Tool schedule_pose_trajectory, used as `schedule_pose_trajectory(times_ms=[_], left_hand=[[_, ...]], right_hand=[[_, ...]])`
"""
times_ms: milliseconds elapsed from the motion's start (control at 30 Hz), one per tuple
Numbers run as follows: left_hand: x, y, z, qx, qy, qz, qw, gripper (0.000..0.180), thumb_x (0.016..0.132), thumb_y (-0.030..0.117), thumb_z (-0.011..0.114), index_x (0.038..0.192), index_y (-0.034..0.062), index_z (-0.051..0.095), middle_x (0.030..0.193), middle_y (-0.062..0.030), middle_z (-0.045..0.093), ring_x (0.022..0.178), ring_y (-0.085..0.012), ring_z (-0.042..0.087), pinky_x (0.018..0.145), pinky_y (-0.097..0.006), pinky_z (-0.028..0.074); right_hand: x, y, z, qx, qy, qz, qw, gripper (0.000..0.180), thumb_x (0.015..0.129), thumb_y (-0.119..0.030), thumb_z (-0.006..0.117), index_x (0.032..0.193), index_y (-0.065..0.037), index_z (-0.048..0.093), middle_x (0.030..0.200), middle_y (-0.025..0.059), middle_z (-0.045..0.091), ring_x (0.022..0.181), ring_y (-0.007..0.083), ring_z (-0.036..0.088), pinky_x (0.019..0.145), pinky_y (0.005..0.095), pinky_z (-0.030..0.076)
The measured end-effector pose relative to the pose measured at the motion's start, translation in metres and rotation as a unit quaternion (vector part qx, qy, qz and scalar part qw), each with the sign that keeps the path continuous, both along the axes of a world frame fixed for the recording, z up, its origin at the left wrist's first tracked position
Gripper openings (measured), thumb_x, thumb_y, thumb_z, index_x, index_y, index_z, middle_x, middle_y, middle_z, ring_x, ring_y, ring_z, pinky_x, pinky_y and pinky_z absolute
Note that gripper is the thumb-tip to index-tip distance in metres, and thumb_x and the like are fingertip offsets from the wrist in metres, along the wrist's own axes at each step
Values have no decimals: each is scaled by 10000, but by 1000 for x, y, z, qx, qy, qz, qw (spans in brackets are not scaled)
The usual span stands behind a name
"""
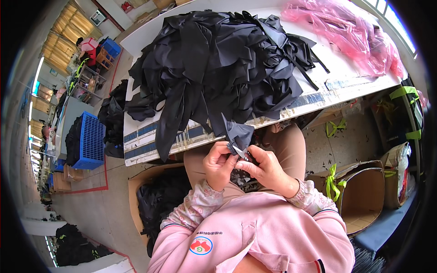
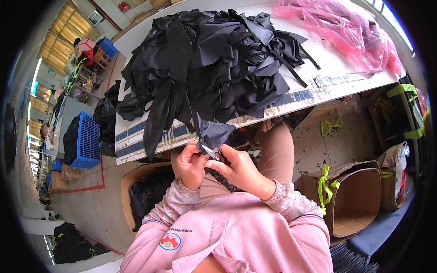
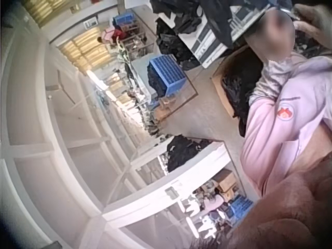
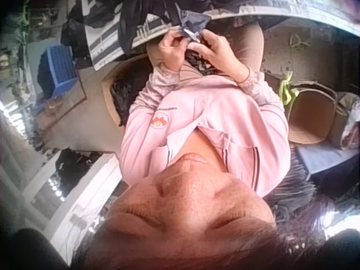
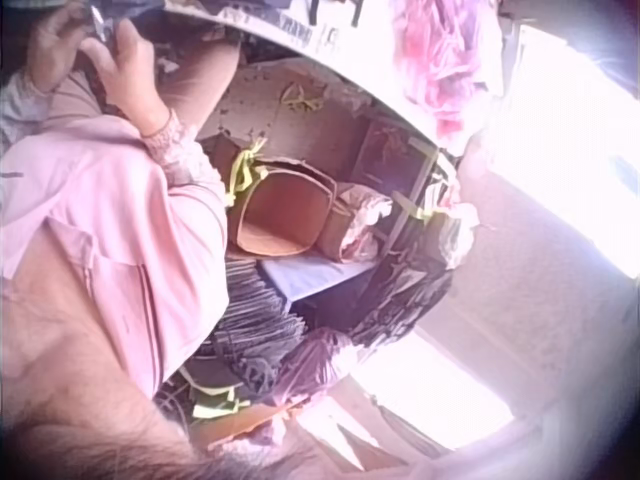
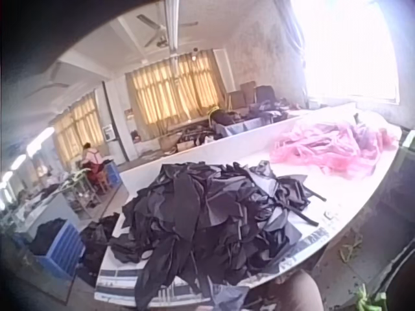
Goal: Trimming excess material from black fabric pieces using small scissors.
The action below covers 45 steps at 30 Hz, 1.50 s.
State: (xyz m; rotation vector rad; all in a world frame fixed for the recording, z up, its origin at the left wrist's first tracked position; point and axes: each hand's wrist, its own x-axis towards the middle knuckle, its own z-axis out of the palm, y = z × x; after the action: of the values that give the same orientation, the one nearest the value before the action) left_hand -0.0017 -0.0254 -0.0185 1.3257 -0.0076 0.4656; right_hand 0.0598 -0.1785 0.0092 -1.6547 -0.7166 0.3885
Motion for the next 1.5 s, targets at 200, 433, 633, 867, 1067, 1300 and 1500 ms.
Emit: schedule_pose_trajectory(times_ms=[200, 433, 633, 867, 1067, 1300, 1500], left_hand=[[2, 1, 0, 9, -10, -1, 1000, 135, 864, -115, 582, 979, -44, 583, 1067, -66, 540, 920, -116, 588, 822, -248, 487], [0, 4, -3, 17, 8, -33, 999, 145, 841, -132, 596, 958, -47, 581, 1054, -87, 548, 922, -128, 583, 832, -253, 484], [0, 6, 0, 38, -7, -50, 998, 153, 839, -134, 595, 966, -49, 584, 1052, -97, 559, 936, -136, 583, 841, -259, 481], [4, 12, 8, 21, -2, -83, 996, 139, 848, -116, 596, 967, -44, 595, 1041, -90, 569, 938, -149, 588, 859, -273, 478], [8, 29, 14, -56, 38, -207, 976, 145, 840, -86, 619, 975, -34, 623, 1009, -75, 600, 949, -150, 587, 879, -282, 474], [11, 36, 15, -81, 75, -284, 953, 133, 849, -44, 626, 982, -34, 627, 1006, -66, 602, 941, -141, 583, 866, -269, 470], [12, 37, 11, -82, 110, -312, 940, 130, 851, -42, 621, 981, -35, 626, 978, -48, 593, 923, -128, 578, 856, -260, 464]], right_hand=[[0, -2, 2, -9, 41, 3, 999, 334, 866, -254, 706, 819, 10, 507, 577, 134, 454, 512, 168, 362, 463, 320, 384], [1, -3, 3, -9, 30, 6, 999, 313, 884, -233, 688, 797, 8, 509, 546, 100, 446, 508, 108, 383, 449, 300, 376], [1, -5, 6, -3, 69, 14, 998, 305, 900, -247, 673, 809, 5, 527, 533, 56, 462, 498, 71, 426, 440, 278, 374], [2, -12, 7, -9, 155, 15, 988, 334, 895, -275, 682, 794, 7, 534, 552, -1, 441, 519, 65, 403, 440, 274, 350], [17, -24, 13, -56, 78, 70, 993, 388, 874, -308, 704, 759, 13, 520, 572, 17, 397, 568, 78, 359, 465, 300, 329], [27, -33, 24, -105, -65, 111, 986, 388, 858, -316, 704, 760, 8, 514, 542, 124, 470, 460, 260, 459, 471, 361, 372], [27, -33, 25, -119, -148, 89, 978, 363, 821, -282, 736, 754, -12, 503, 571, 160, 500, 512, 371, 491, 474, 387, 390]])
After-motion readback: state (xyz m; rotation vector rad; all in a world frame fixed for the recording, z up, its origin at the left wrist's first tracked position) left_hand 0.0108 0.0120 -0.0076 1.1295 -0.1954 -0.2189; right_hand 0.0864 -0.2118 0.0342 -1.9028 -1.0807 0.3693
